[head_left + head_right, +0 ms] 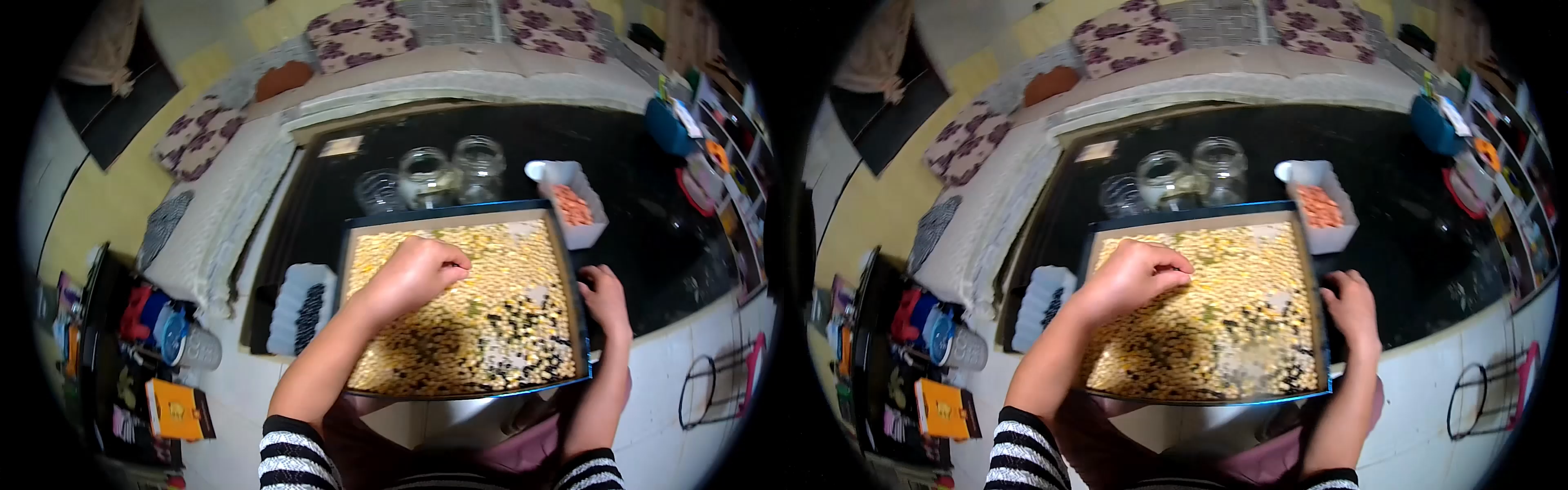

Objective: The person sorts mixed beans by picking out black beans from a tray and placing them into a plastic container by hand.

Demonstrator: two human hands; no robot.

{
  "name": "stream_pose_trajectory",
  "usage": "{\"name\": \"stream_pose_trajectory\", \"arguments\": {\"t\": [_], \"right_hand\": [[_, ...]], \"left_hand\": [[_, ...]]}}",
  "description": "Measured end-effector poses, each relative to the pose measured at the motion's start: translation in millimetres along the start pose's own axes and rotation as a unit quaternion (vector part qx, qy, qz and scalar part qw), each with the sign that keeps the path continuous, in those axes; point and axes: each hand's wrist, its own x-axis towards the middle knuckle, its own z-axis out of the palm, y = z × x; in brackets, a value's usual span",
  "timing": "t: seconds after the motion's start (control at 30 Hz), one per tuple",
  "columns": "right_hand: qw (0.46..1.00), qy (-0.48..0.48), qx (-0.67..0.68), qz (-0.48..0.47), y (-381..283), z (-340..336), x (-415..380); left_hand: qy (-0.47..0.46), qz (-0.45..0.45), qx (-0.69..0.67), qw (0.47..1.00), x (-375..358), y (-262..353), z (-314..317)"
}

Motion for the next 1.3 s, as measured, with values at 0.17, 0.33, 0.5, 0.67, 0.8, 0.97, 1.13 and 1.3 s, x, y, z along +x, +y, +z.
{"name": "stream_pose_trajectory", "arguments": {"t": [0.17, 0.33, 0.5, 0.67, 0.8, 0.97, 1.13, 1.3], "right_hand": [[1.0, 0.022, -0.007, 0.0, 2, 5, 3], [0.998, 0.035, -0.038, -0.026, 12, 12, 9], [0.994, 0.034, -0.102, -0.013, 6, 14, 14], [0.996, 0.041, -0.075, -0.026, 15, 18, 16], [0.996, 0.044, -0.069, -0.038, 13, 16, 11], [0.999, 0.018, -0.041, 0.008, -2, 9, 5], [0.998, -0.008, -0.043, 0.043, -10, 1, 2], [0.998, -0.02, -0.032, 0.043, -8, -1, 2]], "left_hand": [[0.137, -0.057, 0.076, 0.986, -80, -42, -63], [0.169, -0.201, 0.048, 0.964, -138, -74, -86], [0.149, -0.248, 0.041, 0.956, -161, -94, -78], [0.156, -0.214, 0.07, 0.962, -166, -100, -75], [0.167, -0.138, 0.093, 0.972, -146, -77, -76], [0.095, -0.041, 0.05, 0.993, -91, -39, -40], [-0.014, 0.097, 0.017, 0.995, -30, -25, 25], [-0.099, 0.091, -0.041, 0.99, 14, -17, 78]]}}
